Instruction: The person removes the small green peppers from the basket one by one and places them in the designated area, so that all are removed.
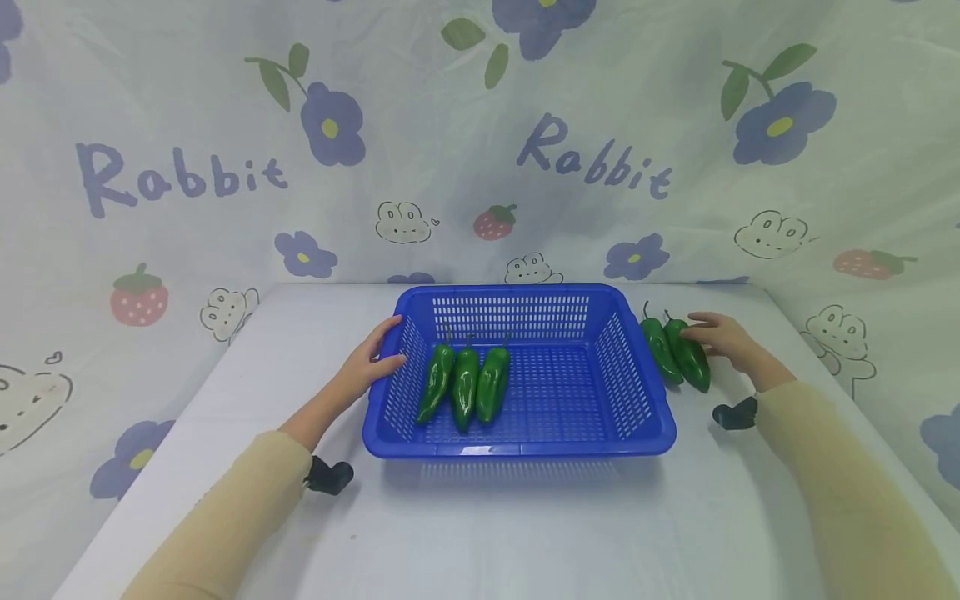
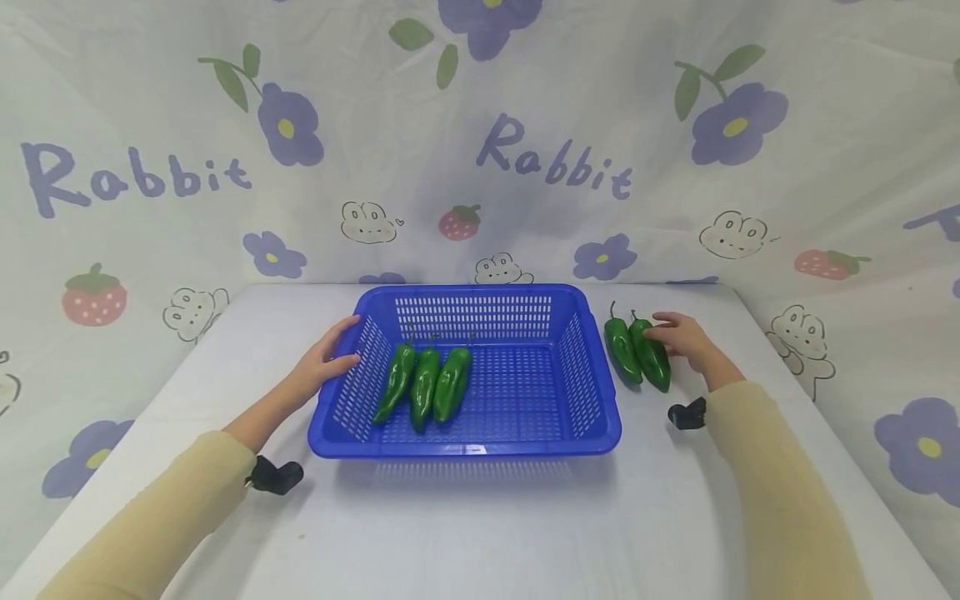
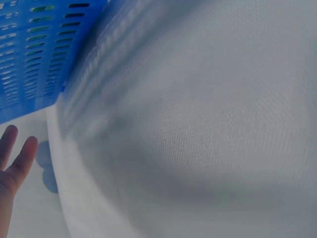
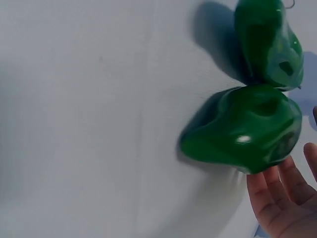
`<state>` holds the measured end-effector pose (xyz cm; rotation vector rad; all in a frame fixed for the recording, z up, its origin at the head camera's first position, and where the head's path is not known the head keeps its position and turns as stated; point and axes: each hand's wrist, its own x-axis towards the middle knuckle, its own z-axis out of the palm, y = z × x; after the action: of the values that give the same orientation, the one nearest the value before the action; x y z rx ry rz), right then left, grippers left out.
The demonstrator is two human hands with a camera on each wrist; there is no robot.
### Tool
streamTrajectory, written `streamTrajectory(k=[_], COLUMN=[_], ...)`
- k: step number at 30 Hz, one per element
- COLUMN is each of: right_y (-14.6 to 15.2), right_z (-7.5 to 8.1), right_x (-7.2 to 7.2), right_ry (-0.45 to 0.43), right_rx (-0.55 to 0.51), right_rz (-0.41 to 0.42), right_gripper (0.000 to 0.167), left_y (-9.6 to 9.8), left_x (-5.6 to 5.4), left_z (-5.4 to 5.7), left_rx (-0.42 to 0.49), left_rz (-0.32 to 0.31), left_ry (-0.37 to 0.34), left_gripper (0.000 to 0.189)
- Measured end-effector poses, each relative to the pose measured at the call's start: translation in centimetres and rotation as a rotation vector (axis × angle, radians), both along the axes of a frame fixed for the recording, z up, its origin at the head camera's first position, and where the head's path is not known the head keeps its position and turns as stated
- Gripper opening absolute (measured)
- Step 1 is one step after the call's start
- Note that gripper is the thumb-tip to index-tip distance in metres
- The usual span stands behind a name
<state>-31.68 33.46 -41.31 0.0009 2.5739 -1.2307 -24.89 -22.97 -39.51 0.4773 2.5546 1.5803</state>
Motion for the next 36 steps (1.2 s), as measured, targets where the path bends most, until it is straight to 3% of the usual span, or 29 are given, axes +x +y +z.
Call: streamTrajectory(k=[13, 25, 31, 36], right_y=[-0.4, -2.4, -4.2, -6.1], right_z=[3.6, 8.0, 10.2, 11.5], right_x=[-0.1, -0.8, -0.7, -0.5], right_ry=[0.034, 0.099, 0.106, 0.059], right_rx=[-0.070, -0.059, -0.141, -0.249], right_rz=[-0.003, 0.059, 0.075, 0.076], right_gripper=[0.071, 0.069, 0.068, 0.068], left_y=[0.0, -0.1, -0.1, -0.1], left_x=[0.0, -0.2, -0.2, -0.3], left_z=[0.0, 0.0, -0.1, 0.0], left_rx=[-0.012, 0.000, 0.009, 0.010], left_rz=[-0.005, -0.013, -0.012, -0.012], left_ry=[0.007, 0.002, 0.001, 0.002], left_gripper=[0.069, 0.071, 0.069, 0.069])
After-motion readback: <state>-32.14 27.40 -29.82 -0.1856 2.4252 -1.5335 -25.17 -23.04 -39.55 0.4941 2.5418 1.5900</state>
